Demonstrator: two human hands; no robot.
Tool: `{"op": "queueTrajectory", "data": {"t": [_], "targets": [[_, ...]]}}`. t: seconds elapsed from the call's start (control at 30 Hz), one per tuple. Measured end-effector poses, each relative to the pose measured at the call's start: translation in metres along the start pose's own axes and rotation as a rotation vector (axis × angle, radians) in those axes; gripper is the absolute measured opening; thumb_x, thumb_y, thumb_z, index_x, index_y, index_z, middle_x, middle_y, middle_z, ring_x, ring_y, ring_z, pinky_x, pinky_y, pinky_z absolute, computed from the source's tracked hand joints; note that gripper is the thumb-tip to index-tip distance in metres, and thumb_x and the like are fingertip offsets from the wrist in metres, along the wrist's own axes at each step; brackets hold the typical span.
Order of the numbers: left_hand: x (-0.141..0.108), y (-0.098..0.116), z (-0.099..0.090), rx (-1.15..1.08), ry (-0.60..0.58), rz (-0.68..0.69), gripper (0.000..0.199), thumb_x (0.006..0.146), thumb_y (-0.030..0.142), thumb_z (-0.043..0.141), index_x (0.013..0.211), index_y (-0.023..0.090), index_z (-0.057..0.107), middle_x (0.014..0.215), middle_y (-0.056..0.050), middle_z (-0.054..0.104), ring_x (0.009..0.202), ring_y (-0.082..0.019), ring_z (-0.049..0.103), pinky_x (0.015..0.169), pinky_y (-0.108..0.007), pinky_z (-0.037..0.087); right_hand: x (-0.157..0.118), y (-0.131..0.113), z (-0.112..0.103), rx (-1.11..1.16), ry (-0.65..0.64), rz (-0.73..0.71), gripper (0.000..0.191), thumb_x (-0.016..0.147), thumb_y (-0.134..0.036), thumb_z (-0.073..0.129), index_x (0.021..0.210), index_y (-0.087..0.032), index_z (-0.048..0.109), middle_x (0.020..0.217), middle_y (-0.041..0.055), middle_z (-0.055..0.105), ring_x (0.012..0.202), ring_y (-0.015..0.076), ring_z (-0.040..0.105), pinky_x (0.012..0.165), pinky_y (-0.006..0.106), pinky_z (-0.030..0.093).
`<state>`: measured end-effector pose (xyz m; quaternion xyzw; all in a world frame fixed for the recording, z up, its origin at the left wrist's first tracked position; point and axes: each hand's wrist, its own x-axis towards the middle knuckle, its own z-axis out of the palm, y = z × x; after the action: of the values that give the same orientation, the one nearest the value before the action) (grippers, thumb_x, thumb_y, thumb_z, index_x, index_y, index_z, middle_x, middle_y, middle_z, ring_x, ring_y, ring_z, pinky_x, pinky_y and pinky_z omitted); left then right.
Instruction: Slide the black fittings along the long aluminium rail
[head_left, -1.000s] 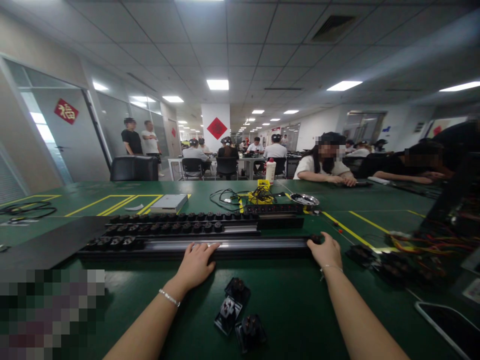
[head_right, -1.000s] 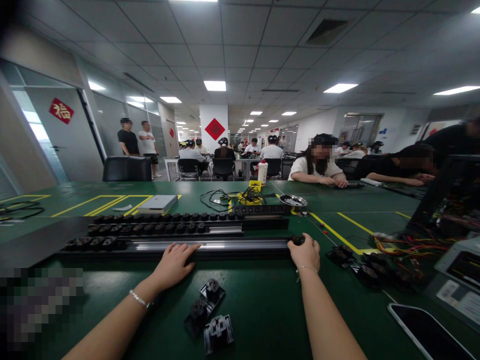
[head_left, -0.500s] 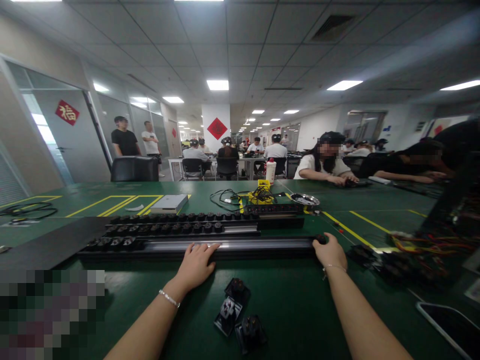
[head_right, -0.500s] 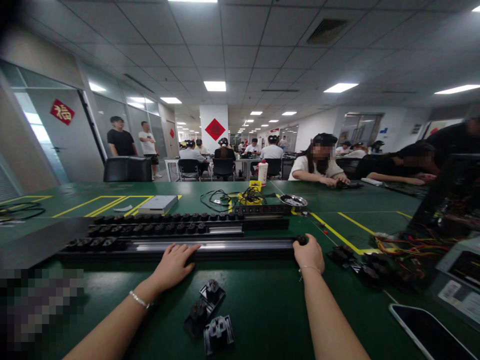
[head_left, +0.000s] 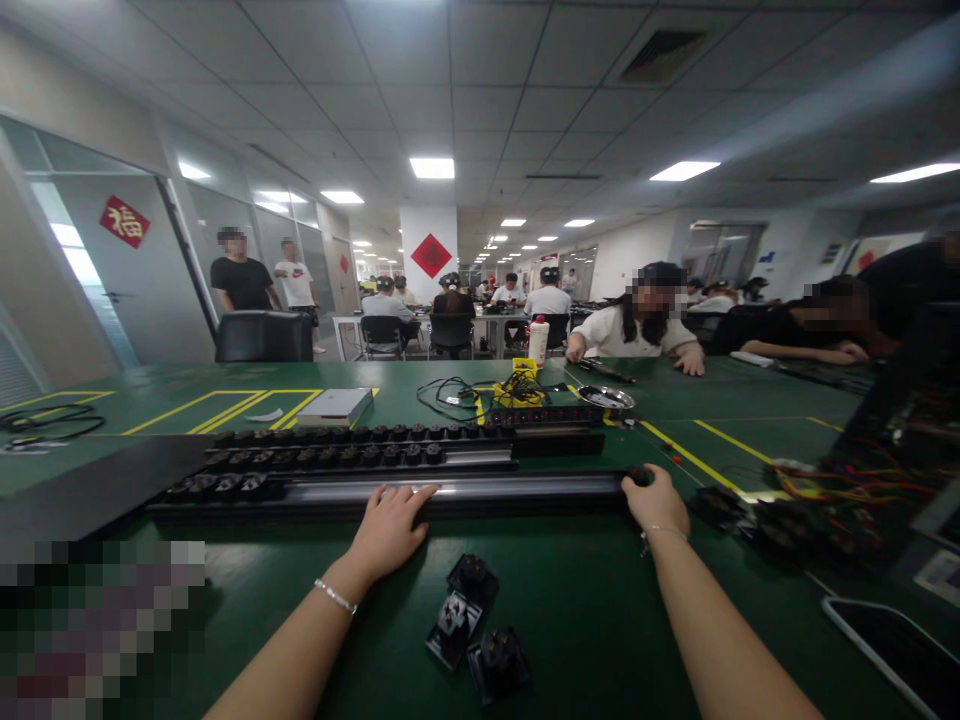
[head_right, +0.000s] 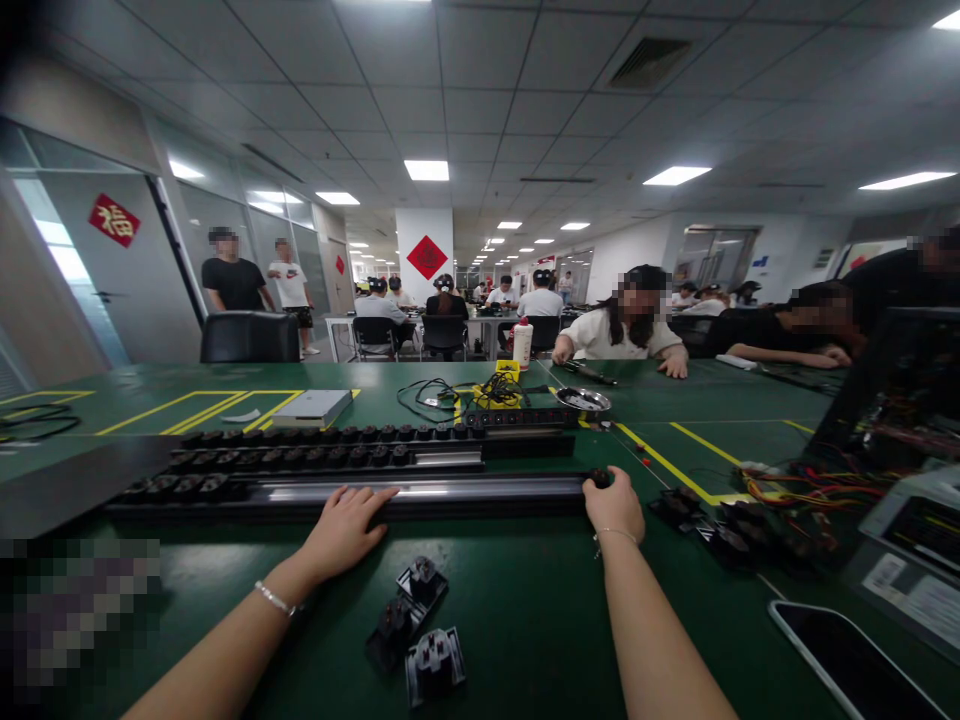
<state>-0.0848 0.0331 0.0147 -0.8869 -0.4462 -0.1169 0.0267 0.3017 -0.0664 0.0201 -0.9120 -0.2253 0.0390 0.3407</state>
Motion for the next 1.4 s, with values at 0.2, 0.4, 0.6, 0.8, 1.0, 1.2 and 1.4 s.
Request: {"op": "queueTrajectory", "data": {"t": [0.2, 0.4, 0.6, 0.8, 1.0, 1.2, 1.4], "targets": [[-0.001, 0.000, -0.001, -0.009, 0.006, 0.007, 0.053, 0.078, 0.030, 0.048, 0.131, 0.034, 0.040, 0.108, -0.002, 0.059, 0.108, -0.021, 0.049, 0.105, -0.043, 0.018, 0.004, 0.001, -0.006, -0.007, -0.029, 0.039, 0.058, 0.075, -0.049, 0.045, 0.127, -0.025, 0.046, 0.116, 0.0125, 0.060, 0.106, 0.0309, 0.056, 0.083, 0.043, 0.046], [-0.001, 0.001, -0.002, 0.001, -0.002, 0.004, 0.054, 0.079, 0.029, 0.047, 0.131, 0.034, 0.039, 0.111, -0.002, 0.058, 0.110, -0.021, 0.048, 0.106, -0.043, 0.017, 0.008, 0.005, -0.009, -0.021, -0.040, 0.034, 0.057, 0.073, -0.050, 0.047, 0.125, -0.026, 0.047, 0.120, 0.0106, 0.058, 0.105, 0.0305, 0.056, 0.085, 0.042, 0.045], [0.000, 0.000, -0.001, 0.003, 0.004, 0.002, 0.053, 0.078, 0.029, 0.047, 0.131, 0.034, 0.040, 0.110, -0.002, 0.059, 0.109, -0.021, 0.048, 0.106, -0.043, 0.018, 0.009, 0.008, -0.006, 0.040, -0.016, 0.011, 0.063, 0.072, -0.051, 0.048, 0.128, -0.021, 0.044, 0.119, 0.0143, 0.058, 0.106, 0.0308, 0.056, 0.084, 0.042, 0.046], [-0.001, -0.001, 0.000, -0.004, 0.007, 0.007, 0.052, 0.079, 0.030, 0.047, 0.131, 0.033, 0.040, 0.109, -0.002, 0.059, 0.108, -0.020, 0.049, 0.106, -0.043, 0.018, 0.010, 0.007, -0.009, 0.014, -0.018, 0.039, 0.061, 0.073, -0.050, 0.048, 0.127, -0.023, 0.045, 0.116, 0.0126, 0.060, 0.107, 0.0307, 0.055, 0.085, 0.042, 0.046], [-0.001, -0.002, 0.001, -0.008, 0.020, 0.013, 0.055, 0.078, 0.029, 0.048, 0.132, 0.035, 0.039, 0.108, -0.002, 0.059, 0.108, -0.021, 0.049, 0.105, -0.044, 0.018, 0.011, 0.008, -0.010, -0.007, -0.017, 0.034, 0.055, 0.073, -0.048, 0.047, 0.123, -0.025, 0.050, 0.114, 0.0110, 0.061, 0.105, 0.0306, 0.056, 0.084, 0.043, 0.046], [0.000, -0.002, 0.001, -0.008, 0.012, 0.009, 0.053, 0.078, 0.029, 0.048, 0.131, 0.034, 0.040, 0.108, -0.002, 0.059, 0.107, -0.021, 0.049, 0.106, -0.043, 0.018, 0.015, 0.012, -0.008, 0.000, -0.001, 0.028, 0.051, 0.073, -0.048, 0.048, 0.119, -0.025, 0.054, 0.111, 0.0114, 0.062, 0.103, 0.0304, 0.057, 0.083, 0.043, 0.046], [0.000, -0.003, 0.003, 0.004, 0.018, 0.014, 0.054, 0.078, 0.029, 0.048, 0.131, 0.034, 0.040, 0.106, -0.001, 0.059, 0.106, -0.020, 0.050, 0.105, -0.043, 0.018, 0.016, 0.014, -0.006, 0.016, 0.029, 0.034, 0.052, 0.073, -0.047, 0.049, 0.120, -0.024, 0.054, 0.113, 0.0121, 0.062, 0.104, 0.0300, 0.057, 0.084, 0.041, 0.046]]}}
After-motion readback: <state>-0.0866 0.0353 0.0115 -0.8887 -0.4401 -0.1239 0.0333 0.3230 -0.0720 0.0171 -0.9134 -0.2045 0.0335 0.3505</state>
